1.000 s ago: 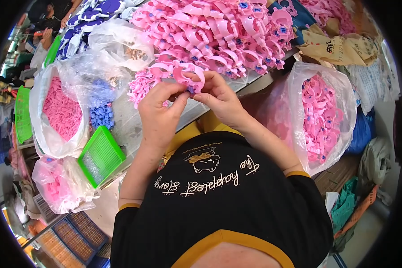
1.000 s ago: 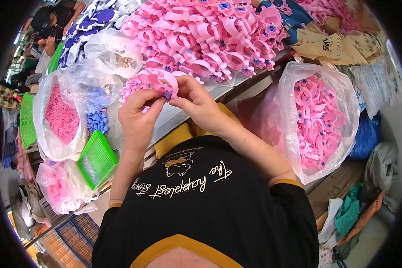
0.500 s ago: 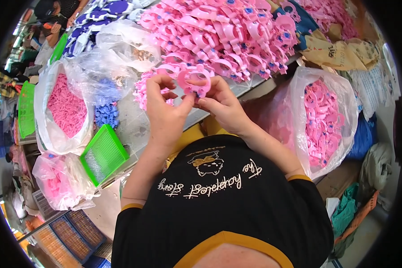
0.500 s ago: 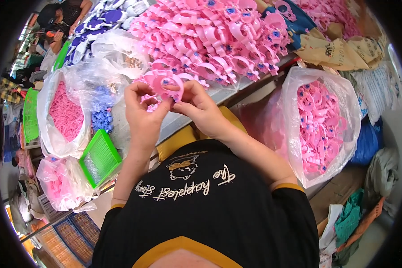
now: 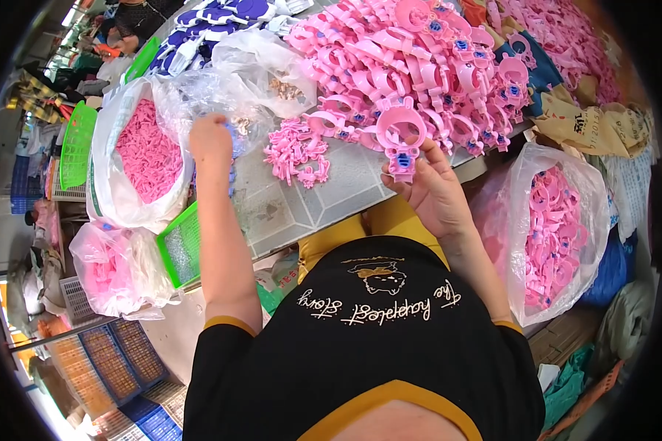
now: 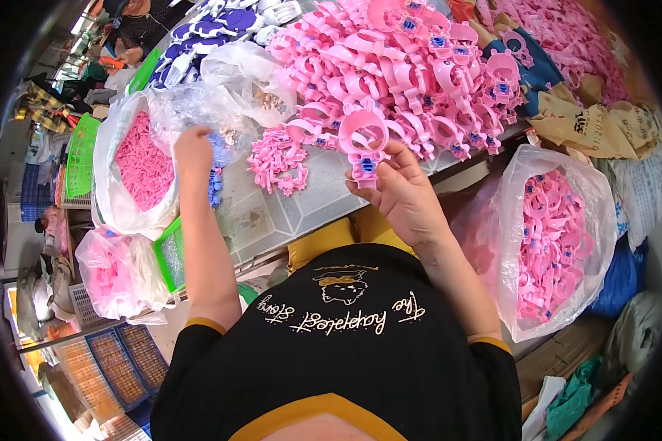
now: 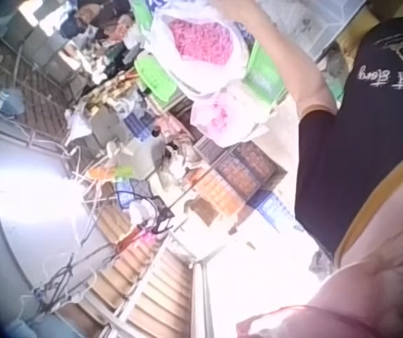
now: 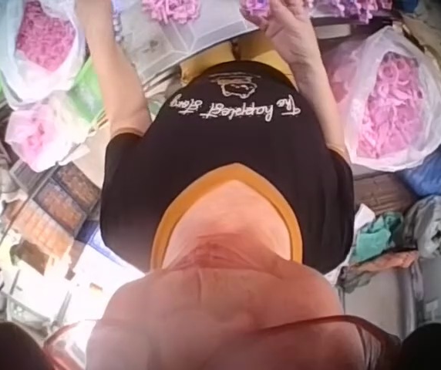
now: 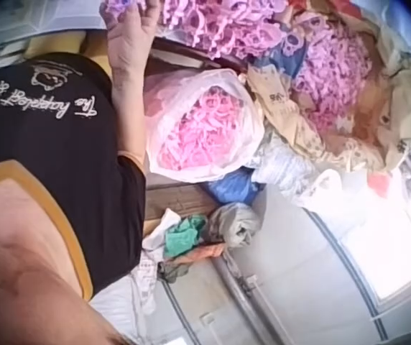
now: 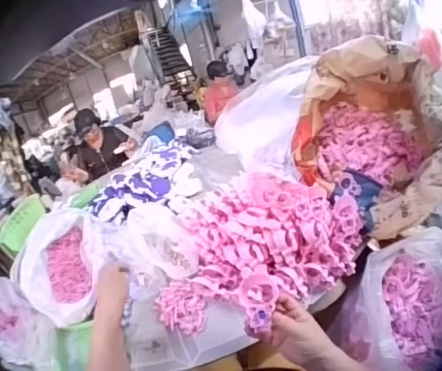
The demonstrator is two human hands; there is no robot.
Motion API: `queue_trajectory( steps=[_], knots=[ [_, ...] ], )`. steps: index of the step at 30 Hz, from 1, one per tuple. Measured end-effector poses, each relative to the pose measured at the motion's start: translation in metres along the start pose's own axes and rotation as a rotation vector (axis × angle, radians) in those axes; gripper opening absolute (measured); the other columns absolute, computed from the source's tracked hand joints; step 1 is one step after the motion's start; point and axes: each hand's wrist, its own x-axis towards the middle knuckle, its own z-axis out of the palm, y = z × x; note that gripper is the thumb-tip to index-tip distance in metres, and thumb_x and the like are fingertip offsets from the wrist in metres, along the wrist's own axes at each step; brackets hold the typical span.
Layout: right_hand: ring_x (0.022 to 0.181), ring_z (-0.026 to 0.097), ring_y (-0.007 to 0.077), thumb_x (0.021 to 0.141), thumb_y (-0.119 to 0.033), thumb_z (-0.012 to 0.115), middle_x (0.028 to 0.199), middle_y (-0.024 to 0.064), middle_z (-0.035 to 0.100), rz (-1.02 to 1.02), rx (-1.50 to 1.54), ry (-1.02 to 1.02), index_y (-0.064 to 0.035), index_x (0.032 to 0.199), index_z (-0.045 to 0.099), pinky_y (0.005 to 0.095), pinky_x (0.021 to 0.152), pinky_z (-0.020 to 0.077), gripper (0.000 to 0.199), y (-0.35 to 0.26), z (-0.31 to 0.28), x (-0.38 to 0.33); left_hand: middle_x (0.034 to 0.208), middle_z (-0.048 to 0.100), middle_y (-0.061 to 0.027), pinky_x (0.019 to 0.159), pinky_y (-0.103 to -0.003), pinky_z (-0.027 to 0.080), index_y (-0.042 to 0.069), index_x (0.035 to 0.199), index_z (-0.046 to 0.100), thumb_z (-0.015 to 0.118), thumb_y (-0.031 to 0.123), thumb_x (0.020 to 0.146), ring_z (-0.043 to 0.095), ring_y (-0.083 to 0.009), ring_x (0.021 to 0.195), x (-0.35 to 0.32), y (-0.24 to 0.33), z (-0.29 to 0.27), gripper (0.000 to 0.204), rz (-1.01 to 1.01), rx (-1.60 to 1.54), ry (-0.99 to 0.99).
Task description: Assembling plastic toy watches by snapping decorative pieces into the watch frames.
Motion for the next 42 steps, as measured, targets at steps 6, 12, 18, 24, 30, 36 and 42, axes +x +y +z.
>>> queue_trajectory(
  steps=[6, 12, 18, 24, 30, 36, 42],
  knots=[
    [0.112, 0.068, 0.0273, 0.102, -0.011, 0.061, 0.124, 0.0127, 0.063, 0.136, -0.027, -0.044, -0.0072, 0.138, 0.048, 0.0453, 0.101, 0.0558, 0.039, 0.014, 0.013, -0.004, 0.105, 0.075, -0.0176, 0.091, -0.051, 0.053, 0.011, 0.099, 0.08, 0.061, 0.023, 0.09, 0.07, -0.0369, 0.102, 0.004, 0.017, 0.035, 0.024, 0.055, 0.4, -0.499],
    [0.113, 0.067, 0.0252, 0.102, -0.012, 0.062, 0.126, 0.0117, 0.061, 0.158, -0.065, -0.045, -0.0071, 0.138, 0.049, 0.0452, 0.105, 0.0539, 0.038, 0.016, 0.015, -0.009, 0.101, 0.076, -0.0166, 0.086, -0.051, 0.054, 0.012, 0.1, 0.08, 0.061, 0.027, 0.092, 0.071, -0.0362, 0.1, -0.002, 0.016, 0.031, 0.025, 0.072, 0.324, -0.498],
    [0.116, 0.067, 0.0276, 0.103, -0.012, 0.061, 0.128, 0.0125, 0.062, 0.154, 0.047, -0.025, -0.0079, 0.142, 0.045, 0.0454, 0.106, 0.0533, 0.042, 0.019, 0.011, -0.001, 0.097, 0.076, -0.0137, 0.079, -0.036, 0.055, 0.002, 0.103, 0.077, 0.069, 0.015, 0.092, 0.072, -0.0263, 0.086, -0.036, 0.076, -0.033, 0.019, -0.067, -0.368, -0.399],
    [0.117, 0.066, 0.0249, 0.103, -0.015, 0.061, 0.129, 0.0123, 0.062, 0.213, 0.017, -0.055, -0.0066, 0.144, 0.043, 0.0413, 0.107, 0.0529, 0.045, 0.026, 0.015, 0.009, 0.097, 0.072, -0.0061, 0.077, -0.025, 0.051, -0.001, 0.102, 0.076, 0.077, 0.0, 0.086, 0.066, -0.0144, 0.086, -0.101, 0.164, -0.076, 0.016, 0.022, -1.002, -0.606],
    [0.121, 0.062, 0.0209, 0.101, -0.008, 0.062, 0.132, 0.0099, 0.059, 0.155, 0.014, -0.034, -0.005, 0.141, 0.047, 0.0397, 0.106, 0.0527, 0.043, 0.028, 0.017, 0.006, 0.098, 0.069, -0.0063, 0.079, -0.028, 0.049, 0.004, 0.097, 0.079, 0.082, 0.002, 0.08, 0.064, -0.0162, 0.093, -0.113, 0.174, -0.063, 0.018, 0.235, -0.784, -0.448],
    [0.121, 0.061, 0.0199, 0.1, -0.002, 0.061, 0.134, 0.0082, 0.058, 0.148, -0.048, -0.073, -0.0046, 0.139, 0.049, 0.0395, 0.106, 0.0525, 0.04, 0.024, 0.013, 0.003, 0.095, 0.07, -0.0071, 0.078, -0.03, 0.05, 0.004, 0.096, 0.078, 0.082, 0.003, 0.08, 0.065, -0.0183, 0.091, -0.112, 0.179, -0.06, 0.017, 0.314, -0.743, -0.488],
    [0.121, 0.061, 0.02, 0.101, -0.004, 0.061, 0.134, 0.0081, 0.058, 0.121, 0.032, -0.066, -0.0047, 0.136, 0.051, 0.0401, 0.107, 0.0517, 0.037, 0.026, 0.009, 0.003, 0.098, 0.07, -0.0084, 0.081, -0.031, 0.051, 0.003, 0.097, 0.077, 0.081, 0.002, 0.081, 0.066, -0.0201, 0.091, -0.115, 0.189, -0.061, 0.017, 0.388, -0.656, -0.416]
  ],
)
